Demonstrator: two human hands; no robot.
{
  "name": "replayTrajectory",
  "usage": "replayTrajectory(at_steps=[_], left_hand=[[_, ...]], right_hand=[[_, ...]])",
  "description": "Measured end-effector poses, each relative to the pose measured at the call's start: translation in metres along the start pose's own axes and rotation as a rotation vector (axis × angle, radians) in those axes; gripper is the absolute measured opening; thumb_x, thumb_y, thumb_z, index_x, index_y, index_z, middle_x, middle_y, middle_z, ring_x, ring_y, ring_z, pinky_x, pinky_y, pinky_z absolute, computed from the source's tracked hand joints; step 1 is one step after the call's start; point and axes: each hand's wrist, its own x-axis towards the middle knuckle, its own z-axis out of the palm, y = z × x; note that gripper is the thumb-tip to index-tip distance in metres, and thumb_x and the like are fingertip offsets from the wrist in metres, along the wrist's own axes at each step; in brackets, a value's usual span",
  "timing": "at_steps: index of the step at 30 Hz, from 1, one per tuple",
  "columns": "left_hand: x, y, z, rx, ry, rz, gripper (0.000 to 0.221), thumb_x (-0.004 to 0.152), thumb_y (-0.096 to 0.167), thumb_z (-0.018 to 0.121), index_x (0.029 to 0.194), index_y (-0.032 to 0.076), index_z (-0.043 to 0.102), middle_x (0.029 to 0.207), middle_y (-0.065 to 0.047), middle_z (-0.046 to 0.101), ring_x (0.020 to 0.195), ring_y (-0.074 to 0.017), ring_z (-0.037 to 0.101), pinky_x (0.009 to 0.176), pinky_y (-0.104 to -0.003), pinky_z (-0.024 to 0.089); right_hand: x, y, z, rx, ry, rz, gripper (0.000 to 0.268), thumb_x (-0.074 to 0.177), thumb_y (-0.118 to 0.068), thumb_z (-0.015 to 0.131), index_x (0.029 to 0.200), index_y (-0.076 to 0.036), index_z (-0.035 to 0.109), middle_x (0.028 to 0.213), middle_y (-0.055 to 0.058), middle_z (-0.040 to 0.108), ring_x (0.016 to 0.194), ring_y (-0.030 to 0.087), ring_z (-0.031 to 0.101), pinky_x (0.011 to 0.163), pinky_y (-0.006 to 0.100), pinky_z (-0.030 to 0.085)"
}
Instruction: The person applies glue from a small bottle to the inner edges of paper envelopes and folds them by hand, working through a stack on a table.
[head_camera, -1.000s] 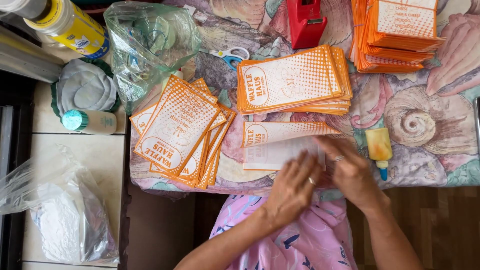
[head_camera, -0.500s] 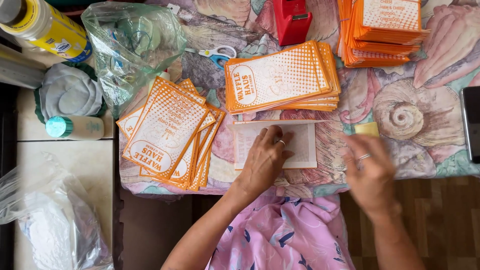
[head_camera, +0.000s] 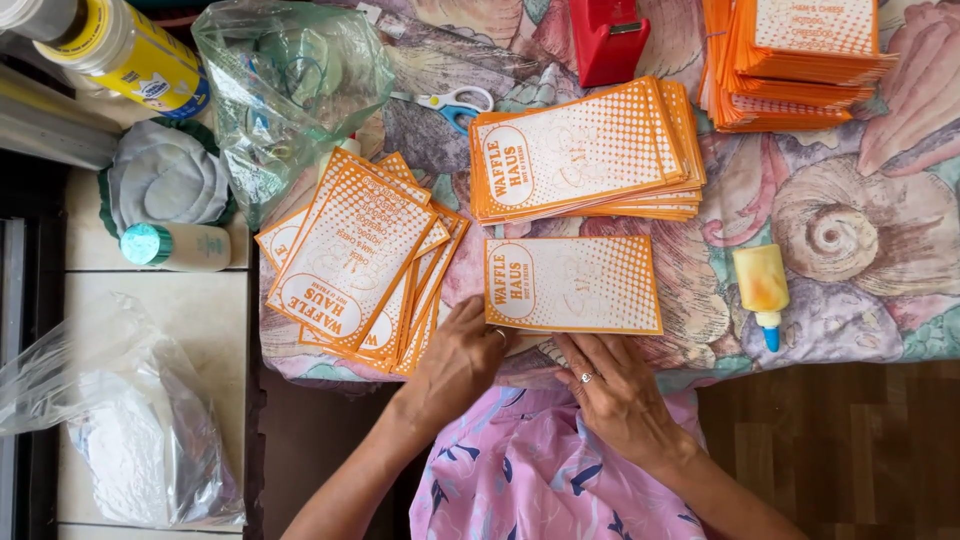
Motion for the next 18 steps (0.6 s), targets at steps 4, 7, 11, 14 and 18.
replayTrajectory(at_steps=[4,7,11,14,18], left_hand=[[-0.006,0.015,0.009,0.117,0.020,0.006,0.025,0.098,-0.003,0.056,0.120,-0.011,0.065,0.117,-0.023,0.065,0.101,-0.0383,0.061,0.090,-0.049,0.051],[-0.011,0.019,0.015,0.123,0.019,-0.008,0.030,0.099,-0.001,0.051,0.126,-0.012,0.060,0.121,-0.024,0.060,0.111,-0.0403,0.059,0.093,-0.049,0.049],[-0.004,0.022,0.013,0.150,0.101,-0.101,0.018,0.099,0.006,0.059,0.113,-0.001,0.068,0.109,-0.017,0.064,0.093,-0.0337,0.061,0.075,-0.042,0.048],[0.002,0.018,0.013,0.176,0.131,-0.158,0.014,0.099,0.018,0.065,0.105,0.008,0.072,0.093,-0.010,0.064,0.084,-0.0270,0.059,0.071,-0.038,0.048],[0.012,0.017,0.010,0.188,0.056,-0.187,0.020,0.095,0.019,0.070,0.111,0.008,0.069,0.086,-0.011,0.062,0.086,-0.0309,0.058,0.075,-0.041,0.046]], right_hand=[[0.021,-0.002,-0.010,0.095,0.071,0.000,0.038,0.099,0.007,0.058,0.137,0.008,0.059,0.134,0.020,0.063,0.119,0.036,0.060,0.107,0.048,0.051],[0.022,0.003,-0.007,0.064,0.088,0.044,0.039,0.097,0.010,0.059,0.136,0.007,0.060,0.130,0.022,0.063,0.122,0.040,0.060,0.109,0.050,0.050],[0.022,0.010,-0.003,-0.008,0.078,0.100,0.028,0.097,-0.011,0.067,0.124,-0.003,0.068,0.110,0.012,0.062,0.101,0.030,0.061,0.087,0.043,0.051],[0.022,0.016,0.001,-0.013,0.043,0.123,0.025,0.097,-0.025,0.067,0.116,-0.009,0.068,0.099,0.007,0.060,0.092,0.025,0.062,0.078,0.039,0.053],[0.020,0.023,0.003,-0.008,-0.032,0.130,0.022,0.094,-0.025,0.069,0.112,-0.014,0.066,0.099,0.006,0.060,0.098,0.029,0.062,0.084,0.043,0.051]])
